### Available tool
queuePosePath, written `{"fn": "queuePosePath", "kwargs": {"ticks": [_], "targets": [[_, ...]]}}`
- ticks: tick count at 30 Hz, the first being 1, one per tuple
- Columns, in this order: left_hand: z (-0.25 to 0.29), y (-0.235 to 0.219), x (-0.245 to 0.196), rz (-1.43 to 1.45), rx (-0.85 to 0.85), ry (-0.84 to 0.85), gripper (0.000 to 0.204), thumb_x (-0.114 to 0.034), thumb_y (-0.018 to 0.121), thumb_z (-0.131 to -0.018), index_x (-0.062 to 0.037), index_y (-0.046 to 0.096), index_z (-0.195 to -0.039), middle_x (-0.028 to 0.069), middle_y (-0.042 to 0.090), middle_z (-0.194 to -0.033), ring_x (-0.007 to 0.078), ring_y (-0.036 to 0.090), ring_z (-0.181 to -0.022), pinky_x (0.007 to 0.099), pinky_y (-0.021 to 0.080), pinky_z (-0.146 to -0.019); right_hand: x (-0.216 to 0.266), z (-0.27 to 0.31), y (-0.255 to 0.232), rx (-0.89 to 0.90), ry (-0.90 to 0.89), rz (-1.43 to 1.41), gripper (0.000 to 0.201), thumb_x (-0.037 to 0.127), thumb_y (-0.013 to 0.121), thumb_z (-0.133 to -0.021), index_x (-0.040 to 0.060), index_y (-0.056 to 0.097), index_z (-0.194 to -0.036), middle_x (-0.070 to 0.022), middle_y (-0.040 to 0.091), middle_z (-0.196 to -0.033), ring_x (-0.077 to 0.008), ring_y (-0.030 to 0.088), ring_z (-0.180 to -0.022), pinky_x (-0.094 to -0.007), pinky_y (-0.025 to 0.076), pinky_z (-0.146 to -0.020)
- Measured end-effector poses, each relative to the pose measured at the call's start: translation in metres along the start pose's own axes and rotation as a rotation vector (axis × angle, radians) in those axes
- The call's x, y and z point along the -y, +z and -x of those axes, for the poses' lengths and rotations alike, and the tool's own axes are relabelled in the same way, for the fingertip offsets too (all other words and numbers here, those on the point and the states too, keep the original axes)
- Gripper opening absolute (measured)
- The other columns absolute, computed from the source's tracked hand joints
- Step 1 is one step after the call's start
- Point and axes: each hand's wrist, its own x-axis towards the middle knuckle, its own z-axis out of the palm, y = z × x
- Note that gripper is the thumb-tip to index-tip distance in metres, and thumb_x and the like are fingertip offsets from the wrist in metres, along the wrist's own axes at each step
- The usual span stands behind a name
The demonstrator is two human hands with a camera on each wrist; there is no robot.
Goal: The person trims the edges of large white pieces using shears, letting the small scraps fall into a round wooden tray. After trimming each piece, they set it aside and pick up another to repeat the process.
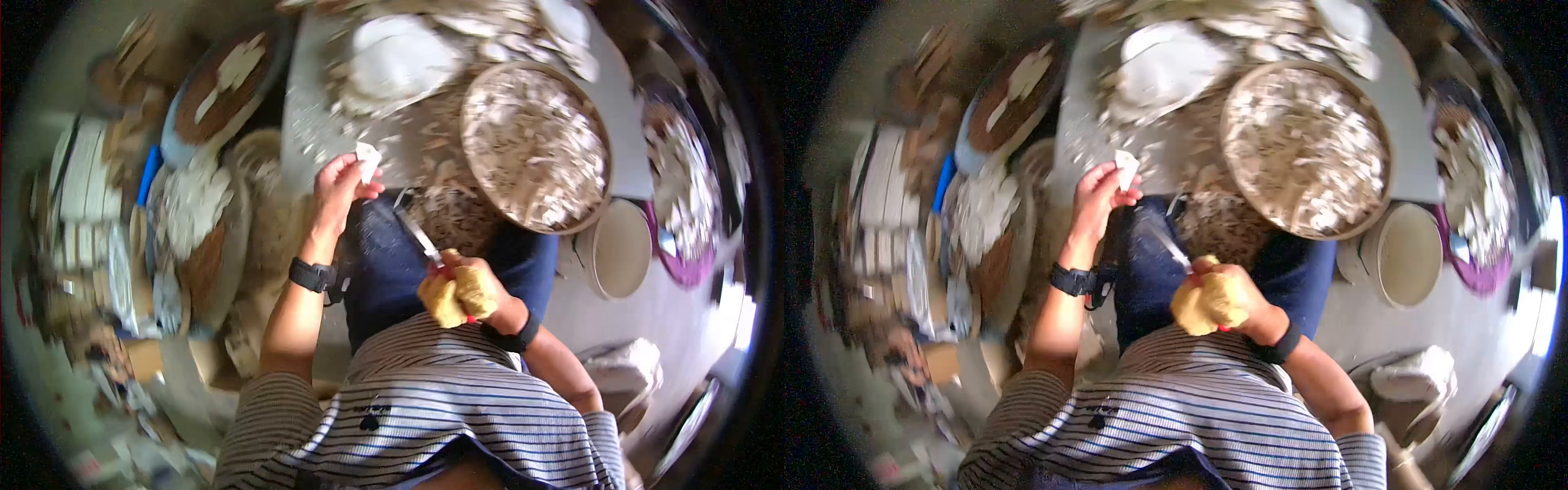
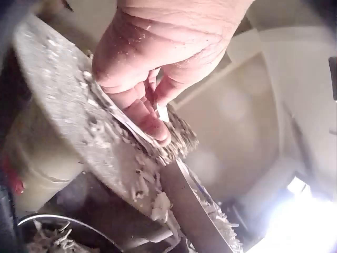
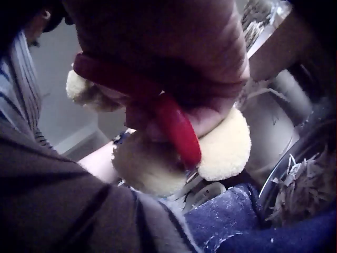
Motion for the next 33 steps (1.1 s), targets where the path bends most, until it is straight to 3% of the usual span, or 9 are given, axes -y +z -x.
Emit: {"fn": "queuePosePath", "kwargs": {"ticks": [1, 7, 11, 14, 15, 17, 18, 26, 33], "targets": [[0.022, -0.022, 0.011, 0.016, -0.075, -0.047, 0.027, -0.017, 0.057, -0.085, -0.0001, 0.055, -0.105, 0.0125, 0.064, -0.087, 0.0157, 0.061, -0.063, 0.0241, 0.049, -0.056, -0.002, -0.005, -0.001, -0.062, 0.415, -0.871, 0.010, 0.007, 0.050, -0.081, 0.0016, 0.056, -0.087, -0.0045, 0.056, -0.082, -0.0145, 0.054, -0.073, -0.0270, 0.046, -0.066], [0.204, -0.199, 0.108, 0.105, -0.821, -0.119, 0.031, -0.020, 0.058, -0.084, -0.0018, 0.053, -0.108, 0.0104, 0.062, -0.087, 0.0176, 0.059, -0.066, 0.0248, 0.046, -0.055, -0.016, -0.004, -0.030, 0.056, 0.434, -0.693, 0.029, 0.021, 0.044, -0.085, -0.0011, 0.052, -0.103, -0.0087, 0.059, -0.088, -0.0188, 0.058, -0.076, -0.0281, 0.048, -0.068], [0.321, -0.284, 0.180, 1.029, -1.446, -0.014, 0.039, -0.026, 0.052, -0.087, -0.0043, 0.042, -0.117, 0.0154, 0.055, -0.108, 0.0233, 0.055, -0.100, 0.0329, 0.050, -0.076, -0.010, -0.002, -0.025, 0.088, 0.320, -0.505, 0.032, 0.019, 0.039, -0.090, -0.0068, 0.050, -0.106, -0.0152, 0.059, -0.095, -0.0214, 0.059, -0.083, -0.0292, 0.050, -0.076], [0.333, -0.257, 0.211, 0.932, -1.213, 0.145, 0.047, -0.028, 0.054, -0.086, -0.0005, 0.036, -0.119, 0.0166, 0.048, -0.116, 0.0277, 0.051, -0.106, 0.0360, 0.050, -0.079, -0.017, -0.006, -0.027, 0.056, 0.269, -0.367, 0.030, 0.018, 0.044, -0.088, -0.0038, 0.051, -0.106, -0.0160, 0.059, -0.092, -0.0223, 0.058, -0.085, -0.0297, 0.050, -0.074], [0.326, -0.258, 0.232, -0.026, -1.015, 0.241, 0.045, -0.027, 0.055, -0.085, -0.0009, 0.038, -0.118, 0.0163, 0.051, -0.112, 0.0279, 0.053, -0.102, 0.0356, 0.050, -0.078, -0.015, -0.007, -0.025, 0.070, 0.249, -0.326, 0.029, 0.018, 0.045, -0.087, -0.0033, 0.051, -0.106, -0.0161, 0.059, -0.092, -0.0223, 0.058, -0.084, -0.0296, 0.050, -0.074], [0.285, -0.229, 0.218, -0.218, -0.855, 0.191, 0.040, -0.026, 0.056, -0.085, -0.0031, 0.043, -0.115, 0.0157, 0.056, -0.103, 0.0266, 0.057, -0.092, 0.0343, 0.050, -0.076, -0.013, -0.007, -0.021, 0.135, 0.253, -0.310, 0.029, 0.020, 0.047, -0.087, -0.0026, 0.051, -0.104, -0.0150, 0.058, -0.091, -0.0220, 0.058, -0.083, -0.0297, 0.049, -0.073], [0.250, -0.199, 0.168, 0.521, -0.950, 0.077, 0.037, -0.025, 0.057, -0.084, -0.0049, 0.045, -0.114, 0.0153, 0.058, -0.098, 0.0250, 0.059, -0.087, 0.0336, 0.049, -0.074, -0.012, -0.007, -0.018, 0.190, 0.277, -0.333, 0.030, 0.022, 0.047, -0.086, -0.0025, 0.052, -0.103, -0.0138, 0.059, -0.090, -0.0218, 0.057, -0.082, -0.0299, 0.049, -0.072], [0.058, -0.118, 0.026, 0.048, -0.489, 0.125, 0.027, -0.016, 0.056, -0.085, -0.0025, 0.055, -0.109, 0.0108, 0.063, -0.088, 0.0168, 0.063, -0.067, 0.0253, 0.051, -0.058, -0.001, 0.014, -0.019, 0.157, -0.008, 0.335, 0.012, 0.010, 0.055, -0.081, 0.0009, 0.056, -0.089, -0.0034, 0.056, -0.091, -0.0116, 0.053, -0.082, -0.0248, 0.043, -0.074], [-0.088, -0.073, -0.040, -0.200, -0.139, 0.244, 0.021, -0.007, 0.053, -0.085, -0.0008, 0.059, -0.104, 0.0095, 0.064, -0.085, 0.0122, 0.061, -0.064, 0.0228, 0.050, -0.053, -0.019, 0.027, -0.021, -0.114, 0.181, -0.144, 0.017, 0.007, 0.068, -0.072, 0.0034, 0.057, -0.085, -0.0016, 0.053, -0.081, -0.0125, 0.052, -0.075, -0.0268, 0.044, -0.067]]}}
